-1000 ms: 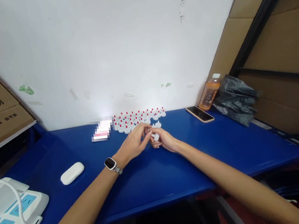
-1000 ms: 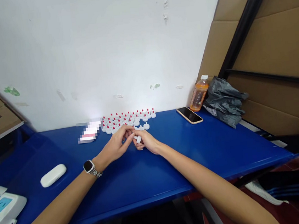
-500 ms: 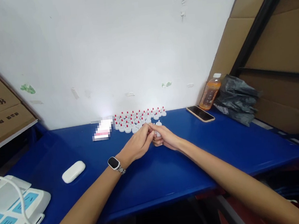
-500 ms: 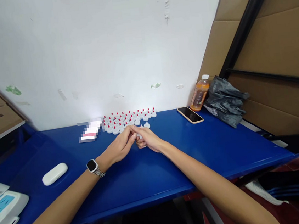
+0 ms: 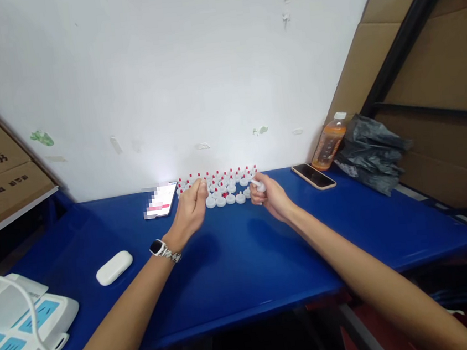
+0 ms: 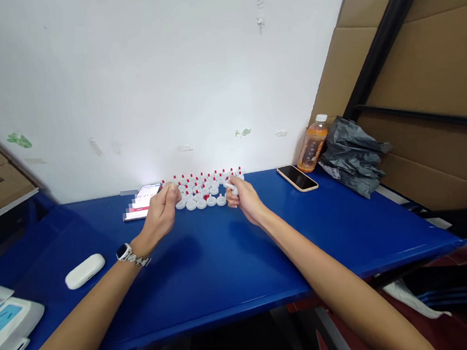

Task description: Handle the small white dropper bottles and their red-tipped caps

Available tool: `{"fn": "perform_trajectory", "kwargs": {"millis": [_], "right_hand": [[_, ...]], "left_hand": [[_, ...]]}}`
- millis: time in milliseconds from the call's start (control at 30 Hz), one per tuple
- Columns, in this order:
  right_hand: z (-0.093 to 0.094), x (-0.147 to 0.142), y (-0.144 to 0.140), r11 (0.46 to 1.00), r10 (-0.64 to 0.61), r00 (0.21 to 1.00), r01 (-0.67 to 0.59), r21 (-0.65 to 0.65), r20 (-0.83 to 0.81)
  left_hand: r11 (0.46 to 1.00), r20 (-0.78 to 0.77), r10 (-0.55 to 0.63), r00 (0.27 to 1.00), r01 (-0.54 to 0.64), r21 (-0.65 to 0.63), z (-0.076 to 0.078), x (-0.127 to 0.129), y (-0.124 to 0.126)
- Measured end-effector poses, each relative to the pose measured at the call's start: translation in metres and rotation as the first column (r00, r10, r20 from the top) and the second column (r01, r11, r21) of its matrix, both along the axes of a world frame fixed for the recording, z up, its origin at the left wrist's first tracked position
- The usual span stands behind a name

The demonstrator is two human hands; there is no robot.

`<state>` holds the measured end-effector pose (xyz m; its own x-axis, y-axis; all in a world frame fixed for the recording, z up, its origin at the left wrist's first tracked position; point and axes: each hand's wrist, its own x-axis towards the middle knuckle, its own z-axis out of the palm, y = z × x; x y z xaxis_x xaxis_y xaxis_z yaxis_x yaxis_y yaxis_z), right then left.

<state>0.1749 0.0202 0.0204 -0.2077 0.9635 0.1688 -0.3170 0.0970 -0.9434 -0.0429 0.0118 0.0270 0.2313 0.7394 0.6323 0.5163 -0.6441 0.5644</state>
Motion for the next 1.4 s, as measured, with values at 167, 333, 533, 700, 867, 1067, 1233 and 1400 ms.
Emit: {"fn": "perform_trajectory", "kwargs": {"millis": [167, 333, 533, 700, 867, 1067, 1233, 1400], "right_hand": [[-0.006, 0.019, 0.017, 0.965, -0.195, 0.922, 0.119, 0.233, 0.335], [0.0, 0.014, 0.043, 0.894, -0.339, 0.697, 0.03, 0.447, 0.632], [0.009, 0.002, 0.087, 0.876, -0.438, 0.245, -0.098, 0.472, 0.865], [-0.004, -0.002, 0.102, 0.909, -0.402, -0.004, -0.125, 0.399, 0.916], [-0.008, 0.0, 0.097, 0.9, -0.421, 0.064, -0.093, 0.426, 0.905], [0.0, -0.001, 0.065, 0.839, -0.492, 0.435, 0.005, 0.544, 0.754], [-0.008, 0.007, 0.042, 0.854, -0.419, 0.654, 0.046, 0.519, 0.63], [-0.016, 0.026, 0.043, 0.872, -0.428, 0.696, 0.153, 0.464, 0.576]], "left_hand": [[0.994, -0.224, -0.088, 0.971, 0.07, -0.089, -0.008, -0.003, 0.009], [0.988, -0.263, -0.144, 0.954, 0.122, -0.099, -0.016, 0.003, 0.011], [0.981, -0.269, -0.176, 0.947, 0.146, -0.129, -0.019, 0.0, 0.012], [0.977, -0.26, -0.185, 0.948, 0.149, -0.154, -0.021, 0.0, 0.014], [0.978, -0.236, -0.169, 0.957, 0.133, -0.161, -0.024, -0.001, 0.015], [0.991, -0.248, -0.129, 0.96, 0.116, -0.068, -0.025, -0.003, 0.018], [0.998, -0.318, -0.029, 0.948, 0.047, 0.051, -0.01, 0.007, 0.037], [0.997, -0.477, -0.013, 0.879, 0.045, 0.055, 0.0, 0.022, 0.064]]}}
